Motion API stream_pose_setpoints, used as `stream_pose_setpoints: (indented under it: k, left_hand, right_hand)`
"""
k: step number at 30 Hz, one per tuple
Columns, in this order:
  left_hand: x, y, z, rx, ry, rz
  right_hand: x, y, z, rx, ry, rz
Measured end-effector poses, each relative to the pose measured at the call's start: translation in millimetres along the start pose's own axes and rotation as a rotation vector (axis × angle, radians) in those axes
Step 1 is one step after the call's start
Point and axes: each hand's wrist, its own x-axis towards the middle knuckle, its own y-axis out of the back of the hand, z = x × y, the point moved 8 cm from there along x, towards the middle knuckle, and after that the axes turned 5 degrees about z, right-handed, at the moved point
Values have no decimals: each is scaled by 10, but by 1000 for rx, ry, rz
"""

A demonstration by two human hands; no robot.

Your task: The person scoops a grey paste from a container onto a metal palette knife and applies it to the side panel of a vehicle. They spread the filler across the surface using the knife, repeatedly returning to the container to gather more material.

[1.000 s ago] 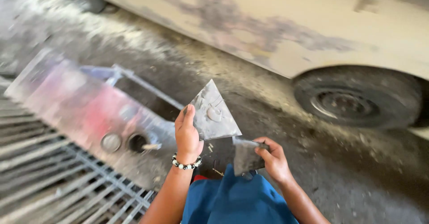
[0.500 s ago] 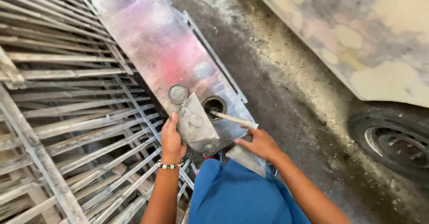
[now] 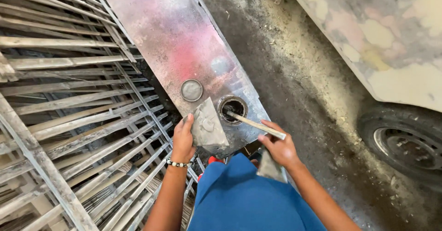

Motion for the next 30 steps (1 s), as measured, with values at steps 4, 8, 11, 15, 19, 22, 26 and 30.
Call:
stream_pose_setpoints:
  k: [4,8,11,15,19,22,26,30]
  left_hand:
    - [-17,40,-27,38,-24,15]
    - [50,175,-132,100,-55,48]
    - [45,152,-186,111,-57,41]
    - [102,173,-307,140,-73,57]
    - [100,94,-251,127,-84,38]
    - [146,158,-257,139,-83,72]
    - [253,281,-249,174,-181,76]
    - [320,342,-233,242,-242,115]
  right_hand:
    - [74,-87,-435,-42,44,15]
    - [-49,0,-1051,-220,327,72]
    - [-30,-30,-1027,-334,410,85]
    - [-182,-190,-1050,-318,657,8]
    - [120,-208,-339,37,189,-80]
    - [265,-3,4,160,15,20]
    - [117,358,-130,179,38,113]
    - [-60,672,-230,192,30,180]
